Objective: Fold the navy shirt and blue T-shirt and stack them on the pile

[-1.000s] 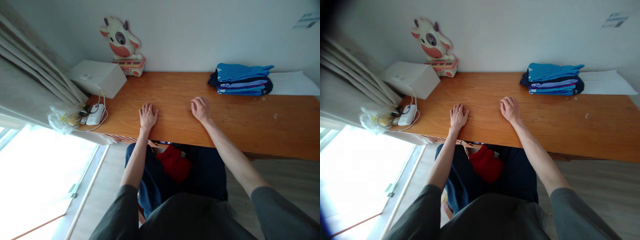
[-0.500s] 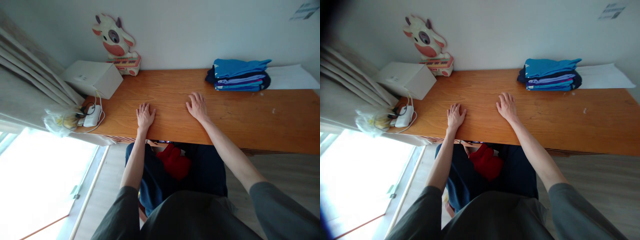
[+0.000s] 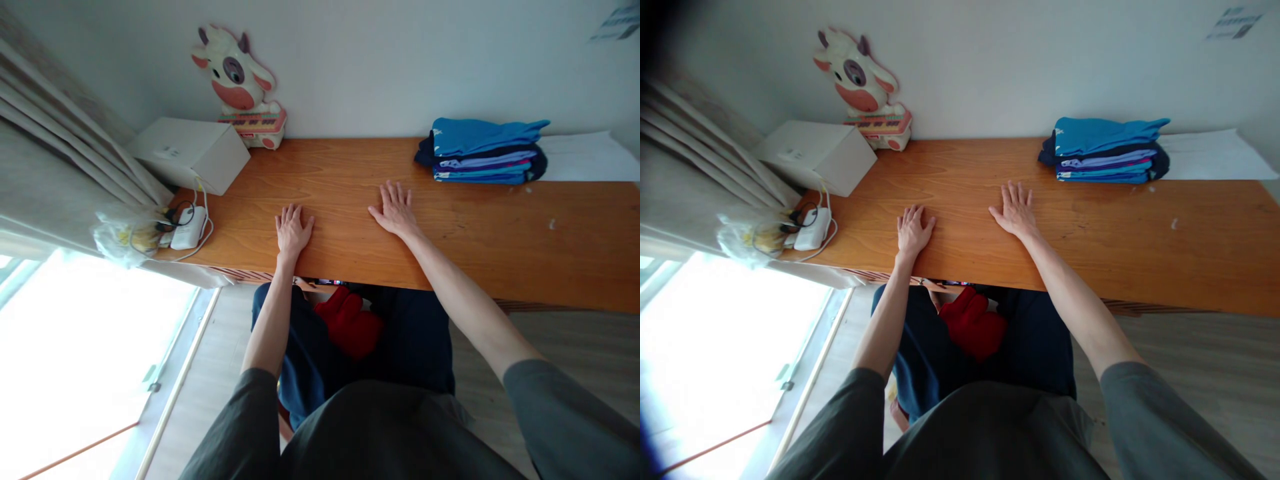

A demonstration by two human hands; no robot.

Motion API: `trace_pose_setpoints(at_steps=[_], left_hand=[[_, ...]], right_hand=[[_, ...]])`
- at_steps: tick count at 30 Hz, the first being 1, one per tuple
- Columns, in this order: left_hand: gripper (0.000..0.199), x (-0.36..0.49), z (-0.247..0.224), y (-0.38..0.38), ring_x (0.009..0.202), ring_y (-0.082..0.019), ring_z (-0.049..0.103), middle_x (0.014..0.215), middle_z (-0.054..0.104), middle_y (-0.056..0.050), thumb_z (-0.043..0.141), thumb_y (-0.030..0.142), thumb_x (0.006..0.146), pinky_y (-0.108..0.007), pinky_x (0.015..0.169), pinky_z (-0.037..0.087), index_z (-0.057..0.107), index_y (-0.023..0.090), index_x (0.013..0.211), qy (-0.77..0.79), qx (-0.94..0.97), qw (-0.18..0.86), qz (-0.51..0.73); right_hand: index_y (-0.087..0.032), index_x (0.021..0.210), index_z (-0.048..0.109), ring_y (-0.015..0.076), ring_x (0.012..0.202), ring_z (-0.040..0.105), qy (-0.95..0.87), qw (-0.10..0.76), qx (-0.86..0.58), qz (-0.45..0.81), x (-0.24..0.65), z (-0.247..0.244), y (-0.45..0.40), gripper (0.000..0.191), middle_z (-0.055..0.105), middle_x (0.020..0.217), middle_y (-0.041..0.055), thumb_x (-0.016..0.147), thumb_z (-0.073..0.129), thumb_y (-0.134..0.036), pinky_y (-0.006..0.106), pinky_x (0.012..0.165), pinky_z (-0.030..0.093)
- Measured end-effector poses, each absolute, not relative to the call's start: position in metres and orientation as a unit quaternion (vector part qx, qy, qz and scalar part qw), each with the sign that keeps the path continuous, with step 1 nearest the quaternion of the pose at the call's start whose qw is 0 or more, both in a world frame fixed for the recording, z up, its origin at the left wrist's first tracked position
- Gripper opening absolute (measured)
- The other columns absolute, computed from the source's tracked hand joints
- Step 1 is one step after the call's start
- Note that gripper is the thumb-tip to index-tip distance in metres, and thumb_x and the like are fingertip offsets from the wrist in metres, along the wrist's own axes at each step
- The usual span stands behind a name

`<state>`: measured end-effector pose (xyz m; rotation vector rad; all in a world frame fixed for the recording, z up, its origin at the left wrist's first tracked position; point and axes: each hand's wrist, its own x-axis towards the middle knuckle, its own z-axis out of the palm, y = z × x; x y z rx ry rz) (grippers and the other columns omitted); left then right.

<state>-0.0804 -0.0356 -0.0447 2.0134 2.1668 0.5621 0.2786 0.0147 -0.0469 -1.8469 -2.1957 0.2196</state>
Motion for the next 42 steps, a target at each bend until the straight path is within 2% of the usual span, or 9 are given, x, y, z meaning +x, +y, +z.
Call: trace_pose_setpoints(at_steps=[5, 10, 16, 21, 25, 30, 37, 39, 42], left_hand=[[0.074, -0.079, -0.041, -0.037, 0.189, -0.037, 0.030, 0.197, 0.045, -0.014, 0.053, 0.059, 0.119, -0.065, 0.156, 0.019, 0.057, 0.021, 0.183, 0.720, 0.664, 0.074, 0.186], [0.073, -0.079, -0.042, -0.036, 0.189, -0.037, 0.031, 0.197, 0.045, -0.014, 0.052, 0.059, 0.120, -0.066, 0.156, 0.020, 0.057, 0.022, 0.183, 0.721, 0.665, 0.069, 0.182], [0.075, -0.081, -0.045, -0.035, 0.189, -0.037, 0.031, 0.197, 0.045, -0.015, 0.051, 0.059, 0.119, -0.064, 0.156, 0.019, 0.057, 0.019, 0.183, 0.718, 0.667, 0.065, 0.186], [0.076, -0.081, -0.046, -0.035, 0.189, -0.037, 0.032, 0.197, 0.045, -0.015, 0.051, 0.059, 0.119, -0.064, 0.156, 0.019, 0.057, 0.018, 0.182, 0.717, 0.667, 0.068, 0.187], [0.076, -0.081, -0.047, -0.035, 0.189, -0.037, 0.031, 0.197, 0.044, -0.014, 0.049, 0.061, 0.119, -0.064, 0.156, 0.020, 0.057, 0.020, 0.183, 0.716, 0.671, 0.061, 0.184], [0.076, -0.082, -0.047, -0.035, 0.189, -0.037, 0.031, 0.197, 0.044, -0.015, 0.049, 0.061, 0.119, -0.064, 0.156, 0.020, 0.056, 0.020, 0.183, 0.716, 0.671, 0.063, 0.184], [0.077, -0.082, -0.046, -0.036, 0.189, -0.036, 0.030, 0.198, 0.043, -0.016, 0.050, 0.061, 0.119, -0.063, 0.156, 0.019, 0.056, 0.019, 0.183, 0.712, 0.673, 0.070, 0.189], [0.077, -0.080, -0.043, -0.037, 0.189, -0.036, 0.030, 0.198, 0.043, -0.016, 0.047, 0.062, 0.120, -0.066, 0.156, 0.017, 0.056, 0.020, 0.183, 0.713, 0.670, 0.074, 0.191], [0.084, -0.075, -0.039, -0.039, 0.190, -0.041, 0.024, 0.199, 0.039, -0.015, 0.047, 0.071, 0.119, -0.079, 0.153, 0.006, 0.049, 0.023, 0.188, 0.727, 0.658, 0.072, 0.183]], right_hand=[[-0.003, 0.196, 0.022, 0.0469, 0.192, 0.005, -0.749, 0.124, -0.642, 0.107, 0.277, -0.050, 0.020, 0.105, 0.014, 0.205, 0.0234, 0.118, 0.037, -0.072, 0.075, 0.152, -0.003], [0.004, 0.194, 0.022, 0.0459, 0.192, 0.010, -0.747, 0.141, -0.640, 0.109, 0.277, -0.053, 0.020, 0.113, 0.017, 0.203, 0.0276, 0.117, 0.031, -0.078, 0.070, 0.154, 0.002], [0.011, 0.191, 0.021, 0.0434, 0.192, 0.011, -0.751, 0.108, -0.643, 0.098, 0.279, -0.057, 0.023, 0.113, 0.014, 0.203, 0.0301, 0.118, 0.030, -0.074, 0.062, 0.156, 0.008], [0.007, 0.193, 0.023, 0.0440, 0.192, 0.013, -0.755, 0.122, -0.637, 0.095, 0.281, -0.061, 0.026, 0.115, 0.018, 0.202, 0.0279, 0.116, 0.028, -0.079, 0.064, 0.156, 0.009], [0.010, 0.192, 0.021, 0.0407, 0.192, 0.010, -0.755, 0.094, -0.642, 0.094, 0.281, -0.059, 0.026, 0.114, 0.014, 0.204, 0.0275, 0.117, 0.027, -0.076, 0.058, 0.157, 0.008], [0.008, 0.192, 0.022, 0.0421, 0.192, 0.011, -0.758, 0.109, -0.636, 0.095, 0.282, -0.060, 0.026, 0.117, 0.015, 0.203, 0.0281, 0.116, 0.026, -0.081, 0.060, 0.156, 0.009], [0.009, 0.192, 0.022, 0.0398, 0.192, 0.011, -0.755, 0.091, -0.644, 0.086, 0.281, -0.060, 0.027, 0.114, 0.015, 0.203, 0.0274, 0.118, 0.027, -0.077, 0.056, 0.157, 0.008], [0.009, 0.193, 0.021, 0.0398, 0.192, 0.011, -0.754, 0.089, -0.645, 0.086, 0.280, -0.059, 0.026, 0.112, 0.016, 0.203, 0.0277, 0.119, 0.028, -0.075, 0.057, 0.157, 0.009], [0.007, 0.193, 0.019, 0.0409, 0.193, 0.008, -0.756, 0.091, -0.644, 0.080, 0.280, -0.058, 0.024, 0.108, 0.011, 0.204, 0.0277, 0.120, 0.031, -0.071, 0.062, 0.156, 0.005]])
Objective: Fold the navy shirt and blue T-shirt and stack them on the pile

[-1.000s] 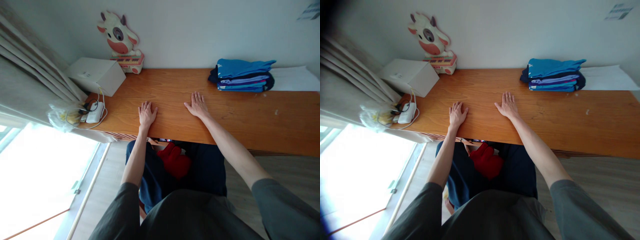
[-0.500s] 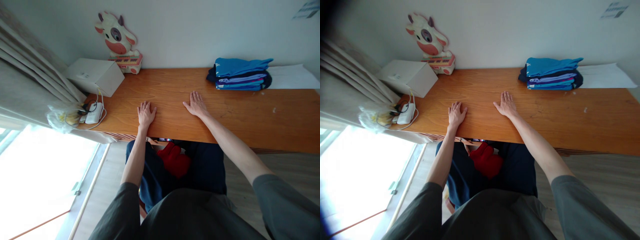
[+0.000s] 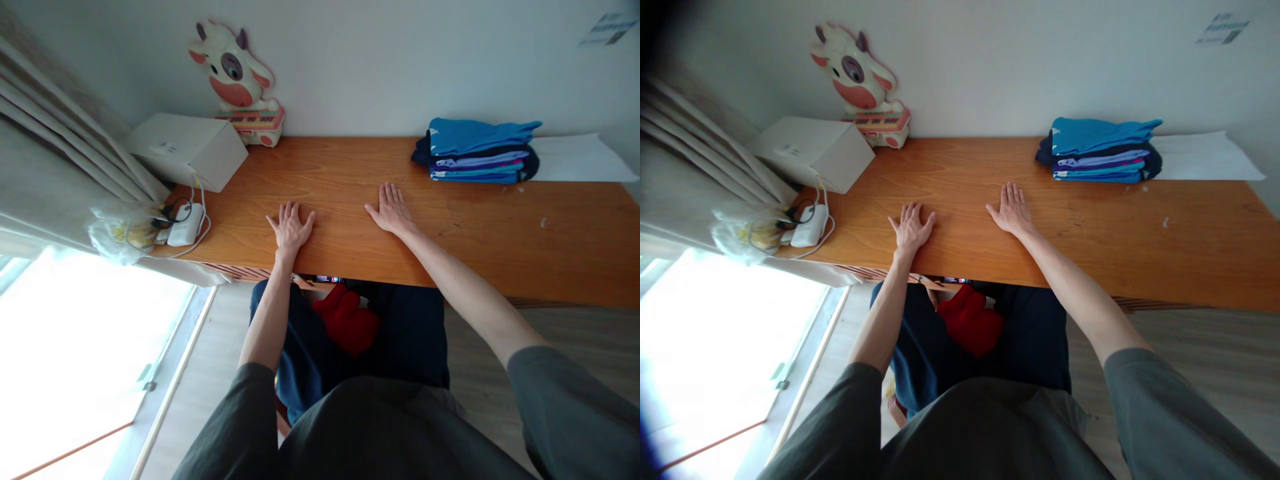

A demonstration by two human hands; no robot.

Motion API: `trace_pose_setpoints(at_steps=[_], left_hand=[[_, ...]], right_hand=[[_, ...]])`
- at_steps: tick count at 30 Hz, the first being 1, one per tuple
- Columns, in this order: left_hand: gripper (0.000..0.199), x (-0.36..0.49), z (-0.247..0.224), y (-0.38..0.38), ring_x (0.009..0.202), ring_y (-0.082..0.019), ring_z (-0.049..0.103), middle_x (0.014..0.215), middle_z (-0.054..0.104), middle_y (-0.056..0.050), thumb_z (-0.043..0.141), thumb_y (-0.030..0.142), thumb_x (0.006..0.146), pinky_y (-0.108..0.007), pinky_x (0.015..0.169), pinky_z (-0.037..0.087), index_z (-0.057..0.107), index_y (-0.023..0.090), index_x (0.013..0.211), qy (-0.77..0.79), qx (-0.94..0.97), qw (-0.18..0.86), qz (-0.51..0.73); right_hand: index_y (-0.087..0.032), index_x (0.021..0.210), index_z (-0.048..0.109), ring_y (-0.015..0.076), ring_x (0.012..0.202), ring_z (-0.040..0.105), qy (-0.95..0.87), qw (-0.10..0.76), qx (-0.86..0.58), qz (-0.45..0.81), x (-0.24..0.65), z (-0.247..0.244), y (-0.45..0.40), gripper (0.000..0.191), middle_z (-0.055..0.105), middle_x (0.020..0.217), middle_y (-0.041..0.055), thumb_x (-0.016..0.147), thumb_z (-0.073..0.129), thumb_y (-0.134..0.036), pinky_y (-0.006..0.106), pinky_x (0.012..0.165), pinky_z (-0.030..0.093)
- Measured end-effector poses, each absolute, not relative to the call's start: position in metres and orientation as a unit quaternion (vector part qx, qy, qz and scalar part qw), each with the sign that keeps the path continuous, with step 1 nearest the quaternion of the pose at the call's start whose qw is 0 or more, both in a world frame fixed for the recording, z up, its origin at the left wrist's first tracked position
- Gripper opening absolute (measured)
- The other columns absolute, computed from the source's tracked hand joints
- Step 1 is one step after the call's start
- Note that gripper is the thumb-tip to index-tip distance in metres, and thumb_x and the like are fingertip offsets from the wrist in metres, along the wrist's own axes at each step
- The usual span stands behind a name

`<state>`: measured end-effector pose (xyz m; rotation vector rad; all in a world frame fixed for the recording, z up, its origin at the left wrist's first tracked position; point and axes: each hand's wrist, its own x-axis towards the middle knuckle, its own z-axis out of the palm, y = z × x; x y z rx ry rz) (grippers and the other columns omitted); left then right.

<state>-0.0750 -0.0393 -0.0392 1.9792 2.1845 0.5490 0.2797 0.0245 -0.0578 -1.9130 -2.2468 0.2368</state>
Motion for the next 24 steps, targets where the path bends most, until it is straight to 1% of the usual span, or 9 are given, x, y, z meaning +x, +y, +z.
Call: trace_pose_setpoints(at_steps=[2, 4, 7, 9, 13, 17, 20, 24], left_hand=[[0.095, -0.072, -0.038, -0.040, 0.192, -0.044, 0.015, 0.203, 0.030, -0.015, 0.050, 0.078, 0.116, -0.085, 0.150, -0.001, 0.040, 0.025, 0.193, 0.735, 0.652, 0.064, 0.174], [0.103, -0.070, -0.037, -0.040, 0.192, -0.045, 0.008, 0.206, 0.020, -0.014, 0.052, 0.082, 0.113, -0.085, 0.149, -0.004, 0.031, 0.025, 0.196, 0.737, 0.653, 0.060, 0.165], [0.107, -0.069, -0.038, -0.040, 0.193, -0.046, 0.003, 0.207, 0.014, -0.014, 0.051, 0.085, 0.112, -0.083, 0.150, -0.005, 0.026, 0.025, 0.198, 0.736, 0.655, 0.059, 0.161], [0.108, -0.069, -0.038, -0.040, 0.193, -0.046, 0.003, 0.207, 0.014, -0.014, 0.051, 0.086, 0.112, -0.083, 0.149, -0.006, 0.026, 0.025, 0.198, 0.736, 0.655, 0.057, 0.163], [0.112, -0.066, -0.032, -0.043, 0.192, -0.048, 0.002, 0.206, 0.016, -0.017, 0.054, 0.088, 0.110, -0.085, 0.148, -0.005, 0.027, 0.024, 0.198, 0.736, 0.655, 0.055, 0.160], [0.114, -0.063, -0.028, -0.044, 0.192, -0.051, 0.003, 0.206, 0.016, -0.018, 0.058, 0.089, 0.108, -0.089, 0.147, -0.003, 0.029, 0.024, 0.197, 0.736, 0.656, 0.056, 0.158], [0.116, -0.064, -0.032, -0.041, 0.191, -0.053, 0.003, 0.206, 0.017, -0.017, 0.057, 0.093, 0.107, -0.091, 0.146, -0.001, 0.030, 0.025, 0.197, 0.741, 0.651, 0.050, 0.158], [0.117, -0.066, -0.039, -0.037, 0.190, -0.057, 0.006, 0.206, 0.018, -0.018, 0.054, 0.096, 0.106, -0.092, 0.146, 0.002, 0.032, 0.024, 0.196, 0.746, 0.646, 0.051, 0.154]], right_hand=[[0.004, 0.195, 0.017, 0.0439, 0.192, 0.002, -0.755, 0.101, -0.645, 0.065, 0.279, -0.057, 0.024, 0.108, 0.005, 0.205, 0.0265, 0.120, 0.035, -0.071, 0.070, 0.154, 0.000], [-0.001, 0.197, 0.011, 0.0480, 0.192, -0.003, -0.752, 0.115, -0.648, 0.052, 0.278, -0.055, 0.023, 0.110, -0.001, 0.205, 0.0250, 0.119, 0.039, -0.074, 0.078, 0.151, -0.005], [-0.007, 0.199, 0.004, 0.0525, 0.191, -0.007, -0.750, 0.125, -0.648, 0.046, 0.276, -0.051, 0.020, 0.118, -0.004, 0.205, 0.0243, 0.117, 0.045, -0.082, 0.087, 0.146, -0.006], [-0.008, 0.199, 0.002, 0.0532, 0.190, -0.008, -0.752, 0.121, -0.647, 0.048, 0.275, -0.049, 0.018, 0.120, -0.006, 0.205, 0.0247, 0.117, 0.048, -0.083, 0.087, 0.146, -0.007], [-0.007, 0.198, 0.004, 0.0511, 0.190, -0.011, -0.752, 0.112, -0.647, 0.053, 0.273, -0.045, 0.016, 0.118, -0.009, 0.205, 0.0245, 0.118, 0.050, -0.079, 0.085, 0.146, -0.010], [-0.012, 0.200, 0.005, 0.0517, 0.191, -0.008, -0.750, 0.124, -0.646, 0.069, 0.273, -0.047, 0.017, 0.117, -0.005, 0.205, 0.0228, 0.117, 0.050, -0.081, 0.087, 0.145, -0.011], [-0.013, 0.200, 0.008, 0.0529, 0.190, -0.008, -0.749, 0.120, -0.648, 0.063, 0.275, -0.051, 0.020, 0.118, -0.003, 0.205, 0.0229, 0.116, 0.049, -0.084, 0.088, 0.145, -0.009], [-0.009, 0.199, 0.014, 0.0552, 0.190, -0.005, -0.749, 0.091, -0.654, 0.052, 0.278, -0.058, 0.024, 0.117, -0.001, 0.205, 0.0250, 0.117, 0.047, -0.085, 0.087, 0.146, -0.006]])
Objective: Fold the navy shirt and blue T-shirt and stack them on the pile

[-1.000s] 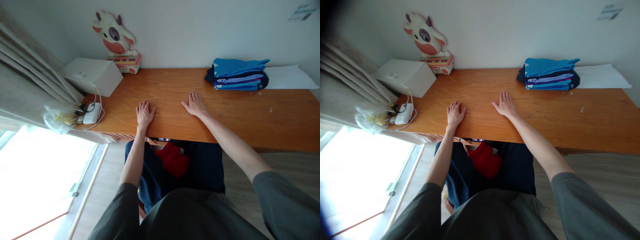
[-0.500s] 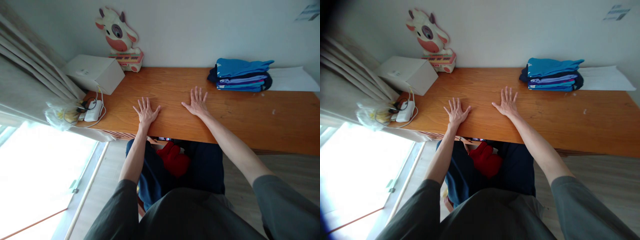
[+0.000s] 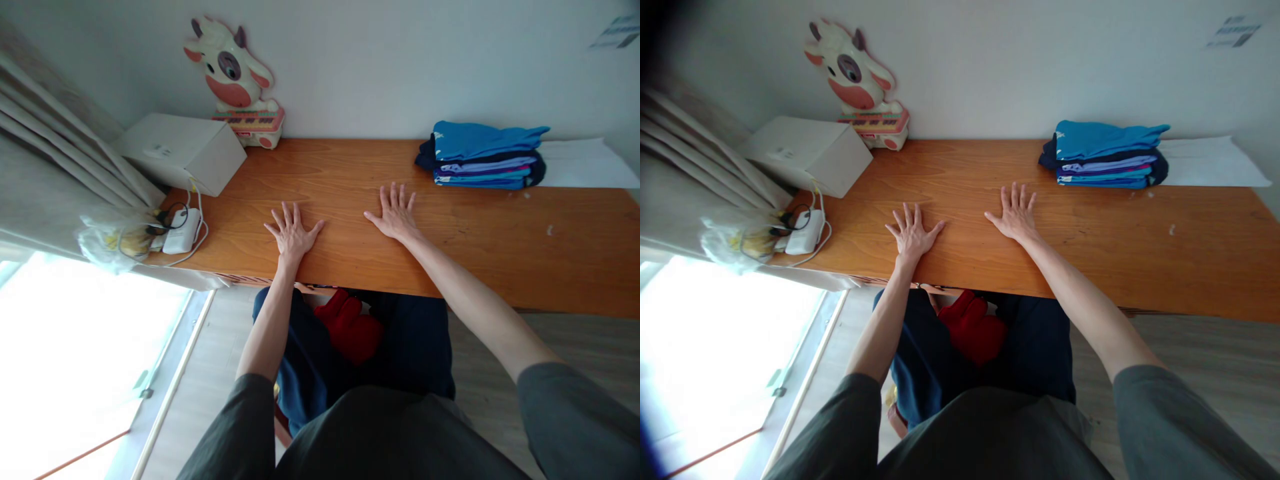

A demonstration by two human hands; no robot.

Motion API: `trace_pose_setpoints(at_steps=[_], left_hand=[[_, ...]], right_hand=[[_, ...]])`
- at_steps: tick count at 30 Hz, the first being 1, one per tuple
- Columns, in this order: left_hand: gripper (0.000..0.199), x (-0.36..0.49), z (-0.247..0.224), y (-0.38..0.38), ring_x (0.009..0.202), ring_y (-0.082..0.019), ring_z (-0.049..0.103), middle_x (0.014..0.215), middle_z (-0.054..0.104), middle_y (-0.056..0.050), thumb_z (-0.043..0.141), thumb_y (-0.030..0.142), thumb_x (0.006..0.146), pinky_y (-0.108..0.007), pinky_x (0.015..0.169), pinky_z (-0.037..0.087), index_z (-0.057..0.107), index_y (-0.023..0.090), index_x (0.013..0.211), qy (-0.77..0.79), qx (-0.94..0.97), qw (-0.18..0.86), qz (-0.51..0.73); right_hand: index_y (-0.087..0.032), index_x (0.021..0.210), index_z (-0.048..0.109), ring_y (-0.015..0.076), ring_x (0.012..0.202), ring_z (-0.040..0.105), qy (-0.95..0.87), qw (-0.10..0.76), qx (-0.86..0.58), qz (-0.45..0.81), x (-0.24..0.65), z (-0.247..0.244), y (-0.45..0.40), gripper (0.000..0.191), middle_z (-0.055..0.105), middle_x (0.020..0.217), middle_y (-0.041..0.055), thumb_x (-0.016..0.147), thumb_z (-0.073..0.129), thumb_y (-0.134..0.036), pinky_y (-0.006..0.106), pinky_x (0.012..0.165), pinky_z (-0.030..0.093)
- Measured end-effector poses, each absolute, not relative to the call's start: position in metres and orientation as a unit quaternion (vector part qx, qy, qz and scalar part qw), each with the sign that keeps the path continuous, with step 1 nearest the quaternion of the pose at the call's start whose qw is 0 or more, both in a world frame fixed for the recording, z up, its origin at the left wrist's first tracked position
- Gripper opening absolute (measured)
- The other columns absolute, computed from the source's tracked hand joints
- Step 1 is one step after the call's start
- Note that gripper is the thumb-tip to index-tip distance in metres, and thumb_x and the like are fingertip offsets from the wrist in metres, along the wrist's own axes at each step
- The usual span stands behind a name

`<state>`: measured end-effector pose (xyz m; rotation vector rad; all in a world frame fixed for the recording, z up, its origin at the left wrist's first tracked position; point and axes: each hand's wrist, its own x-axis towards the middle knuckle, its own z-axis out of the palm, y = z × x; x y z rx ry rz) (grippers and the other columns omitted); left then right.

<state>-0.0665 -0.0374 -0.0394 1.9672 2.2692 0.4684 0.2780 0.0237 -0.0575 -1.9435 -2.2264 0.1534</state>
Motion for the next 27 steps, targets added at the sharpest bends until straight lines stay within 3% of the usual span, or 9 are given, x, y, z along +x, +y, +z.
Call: trace_pose_setpoints(at_steps=[8, 16, 27], left_hand=[[0.115, -0.066, -0.035, -0.040, 0.191, -0.052, 0.009, 0.206, 0.019, -0.015, 0.034, 0.096, 0.111, -0.087, 0.148, 0.007, 0.026, 0.021, 0.198, 0.754, 0.649, 0.046, 0.092], [0.113, -0.063, -0.029, -0.042, 0.191, -0.052, 0.009, 0.206, 0.019, -0.014, 0.034, 0.094, 0.112, -0.087, 0.149, 0.010, 0.027, 0.021, 0.198, 0.756, 0.647, 0.052, 0.082], [0.115, -0.067, -0.031, -0.041, 0.191, -0.053, 0.009, 0.206, 0.018, -0.015, 0.032, 0.094, 0.112, -0.088, 0.148, 0.008, 0.025, 0.018, 0.198, 0.749, 0.656, 0.059, 0.076]], right_hand=[[-0.005, 0.198, 0.017, 0.0592, 0.189, 0.000, -0.743, 0.052, -0.662, 0.079, 0.275, -0.049, 0.021, 0.115, 0.001, 0.205, 0.0258, 0.117, 0.033, -0.085, 0.085, 0.148, 0.004], [-0.006, 0.196, 0.026, 0.0585, 0.188, 0.008, -0.738, 0.064, -0.668, 0.075, 0.274, -0.048, 0.017, 0.114, 0.011, 0.204, 0.0286, 0.116, 0.027, -0.088, 0.084, 0.148, 0.009], [-0.008, 0.198, 0.019, 0.0538, 0.190, 0.003, -0.761, 0.023, -0.643, 0.089, 0.283, -0.052, 0.029, 0.114, 0.006, 0.205, 0.0265, 0.116, 0.030, -0.086, 0.079, 0.150, 0.002]])
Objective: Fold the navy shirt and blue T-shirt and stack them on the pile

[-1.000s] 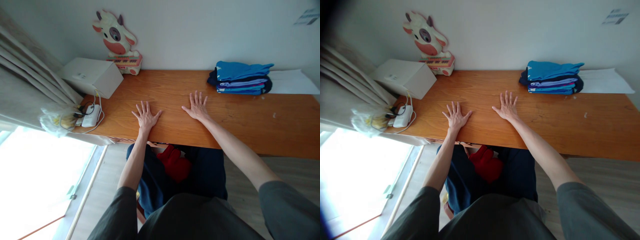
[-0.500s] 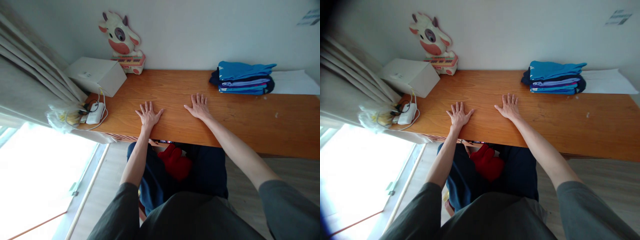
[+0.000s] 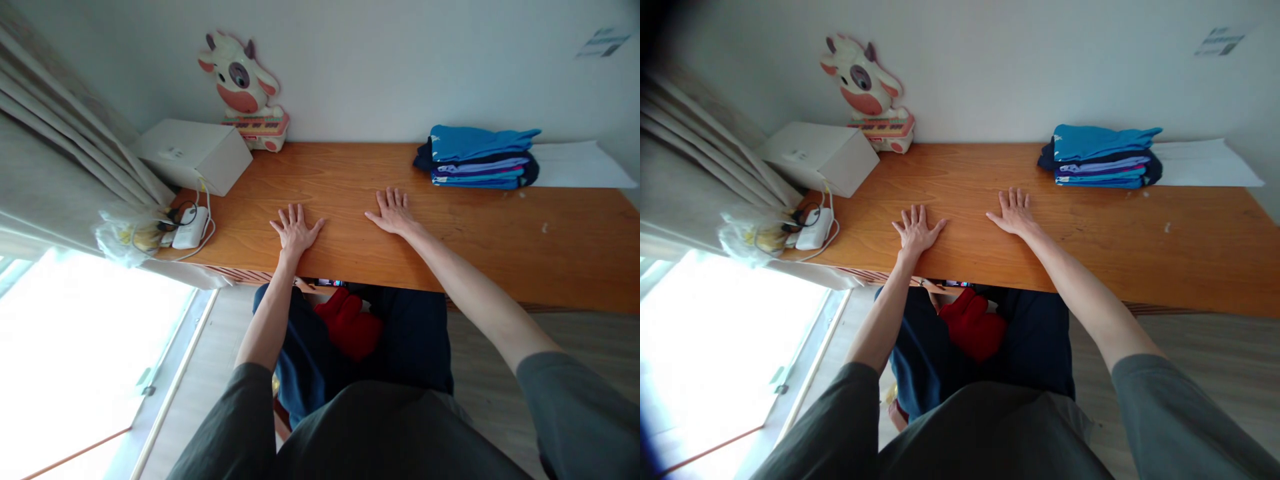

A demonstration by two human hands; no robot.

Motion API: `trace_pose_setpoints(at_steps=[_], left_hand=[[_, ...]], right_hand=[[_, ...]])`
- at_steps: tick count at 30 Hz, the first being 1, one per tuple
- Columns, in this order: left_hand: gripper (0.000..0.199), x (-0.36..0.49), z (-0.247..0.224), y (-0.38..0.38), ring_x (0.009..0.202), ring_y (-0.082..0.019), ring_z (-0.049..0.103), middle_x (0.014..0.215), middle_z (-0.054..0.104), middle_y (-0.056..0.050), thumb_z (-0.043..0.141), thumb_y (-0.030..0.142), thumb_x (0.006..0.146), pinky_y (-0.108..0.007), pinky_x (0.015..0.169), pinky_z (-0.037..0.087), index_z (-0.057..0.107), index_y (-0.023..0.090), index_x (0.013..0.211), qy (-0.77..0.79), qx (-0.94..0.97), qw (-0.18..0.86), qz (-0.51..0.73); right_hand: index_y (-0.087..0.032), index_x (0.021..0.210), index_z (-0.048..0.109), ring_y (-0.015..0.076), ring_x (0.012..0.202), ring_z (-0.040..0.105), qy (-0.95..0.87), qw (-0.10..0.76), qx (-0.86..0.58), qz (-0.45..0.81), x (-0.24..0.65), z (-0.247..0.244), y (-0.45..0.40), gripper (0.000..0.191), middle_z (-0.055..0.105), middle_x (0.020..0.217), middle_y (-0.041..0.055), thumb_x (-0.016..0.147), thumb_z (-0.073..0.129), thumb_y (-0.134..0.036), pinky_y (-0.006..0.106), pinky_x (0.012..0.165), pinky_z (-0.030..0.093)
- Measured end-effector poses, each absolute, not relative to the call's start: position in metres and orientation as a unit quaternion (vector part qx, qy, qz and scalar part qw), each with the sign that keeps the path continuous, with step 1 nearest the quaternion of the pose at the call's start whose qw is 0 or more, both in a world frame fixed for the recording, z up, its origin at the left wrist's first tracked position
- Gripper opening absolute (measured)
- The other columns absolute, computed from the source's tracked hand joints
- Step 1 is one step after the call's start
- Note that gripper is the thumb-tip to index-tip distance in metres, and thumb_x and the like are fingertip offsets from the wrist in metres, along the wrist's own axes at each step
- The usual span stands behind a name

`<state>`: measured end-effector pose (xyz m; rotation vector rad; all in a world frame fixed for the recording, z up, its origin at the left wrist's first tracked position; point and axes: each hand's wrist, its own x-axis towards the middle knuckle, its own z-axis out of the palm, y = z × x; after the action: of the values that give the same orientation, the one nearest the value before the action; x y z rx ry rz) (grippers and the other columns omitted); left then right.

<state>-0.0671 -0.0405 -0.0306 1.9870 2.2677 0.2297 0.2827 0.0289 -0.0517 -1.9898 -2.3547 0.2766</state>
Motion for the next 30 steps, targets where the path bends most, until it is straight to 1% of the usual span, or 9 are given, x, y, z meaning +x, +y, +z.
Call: trace_pose_setpoints(at_steps=[5, 9, 13, 18, 22, 26, 30], left_hand=[[0.114, -0.068, -0.032, -0.040, 0.191, -0.052, 0.008, 0.206, 0.017, -0.015, 0.029, 0.094, 0.112, -0.087, 0.148, 0.008, 0.025, 0.019, 0.198, 0.750, 0.656, 0.056, 0.067], [0.115, -0.069, -0.035, -0.041, 0.191, -0.052, 0.007, 0.206, 0.017, -0.015, 0.027, 0.094, 0.112, -0.086, 0.149, 0.008, 0.024, 0.018, 0.198, 0.748, 0.658, 0.048, 0.067], [0.116, -0.068, -0.034, -0.042, 0.191, -0.053, 0.007, 0.206, 0.017, -0.016, 0.028, 0.094, 0.111, -0.086, 0.149, 0.008, 0.025, 0.017, 0.198, 0.746, 0.660, 0.051, 0.073], [0.116, -0.069, -0.034, -0.041, 0.191, -0.052, 0.007, 0.206, 0.016, -0.016, 0.028, 0.095, 0.111, -0.086, 0.149, 0.007, 0.024, 0.018, 0.198, 0.747, 0.658, 0.055, 0.069], [0.118, -0.069, -0.035, -0.040, 0.191, -0.053, 0.007, 0.206, 0.015, -0.016, 0.027, 0.096, 0.111, -0.086, 0.149, 0.005, 0.025, 0.016, 0.198, 0.745, 0.661, 0.054, 0.074], [0.116, -0.068, -0.032, -0.042, 0.191, -0.052, 0.006, 0.206, 0.015, -0.015, 0.028, 0.095, 0.111, -0.084, 0.149, 0.007, 0.024, 0.018, 0.198, 0.748, 0.658, 0.057, 0.069], [0.114, -0.066, -0.025, -0.046, 0.191, -0.051, 0.008, 0.206, 0.015, -0.017, 0.030, 0.093, 0.112, -0.084, 0.149, 0.008, 0.025, 0.017, 0.198, 0.747, 0.658, 0.064, 0.070]], right_hand=[[-0.014, 0.199, 0.017, 0.0542, 0.190, -0.003, -0.762, 0.010, -0.639, 0.103, 0.285, -0.052, 0.035, 0.120, 0.002, 0.206, 0.0232, 0.111, 0.034, -0.094, 0.083, 0.148, -0.004], [-0.014, 0.199, 0.018, 0.0540, 0.190, -0.002, -0.763, 0.018, -0.640, 0.096, 0.284, -0.053, 0.033, 0.125, 0.002, 0.206, 0.0237, 0.109, 0.038, -0.098, 0.083, 0.148, -0.005], [-0.012, 0.199, 0.019, 0.0552, 0.190, 0.002, -0.763, 0.036, -0.639, 0.084, 0.283, -0.054, 0.028, 0.122, 0.005, 0.206, 0.0244, 0.111, 0.037, -0.095, 0.083, 0.148, -0.001], [-0.013, 0.199, 0.020, 0.0549, 0.190, 0.003, -0.762, 0.046, -0.640, 0.088, 0.283, -0.052, 0.024, 0.120, 0.007, 0.206, 0.0235, 0.112, 0.035, -0.095, 0.082, 0.149, 0.004], [-0.013, 0.198, 0.022, 0.0542, 0.190, 0.005, -0.761, 0.047, -0.641, 0.084, 0.282, -0.051, 0.023, 0.120, 0.007, 0.206, 0.0244, 0.112, 0.036, -0.094, 0.080, 0.150, 0.005], [-0.012, 0.198, 0.023, 0.0533, 0.190, 0.006, -0.760, 0.049, -0.643, 0.080, 0.281, -0.050, 0.022, 0.119, 0.007, 0.206, 0.0250, 0.113, 0.037, -0.093, 0.077, 0.151, 0.005], [-0.014, 0.198, 0.024, 0.0533, 0.190, 0.006, -0.758, 0.065, -0.643, 0.089, 0.280, -0.049, 0.019, 0.116, 0.009, 0.206, 0.0229, 0.113, 0.035, -0.092, 0.081, 0.149, 0.004]])
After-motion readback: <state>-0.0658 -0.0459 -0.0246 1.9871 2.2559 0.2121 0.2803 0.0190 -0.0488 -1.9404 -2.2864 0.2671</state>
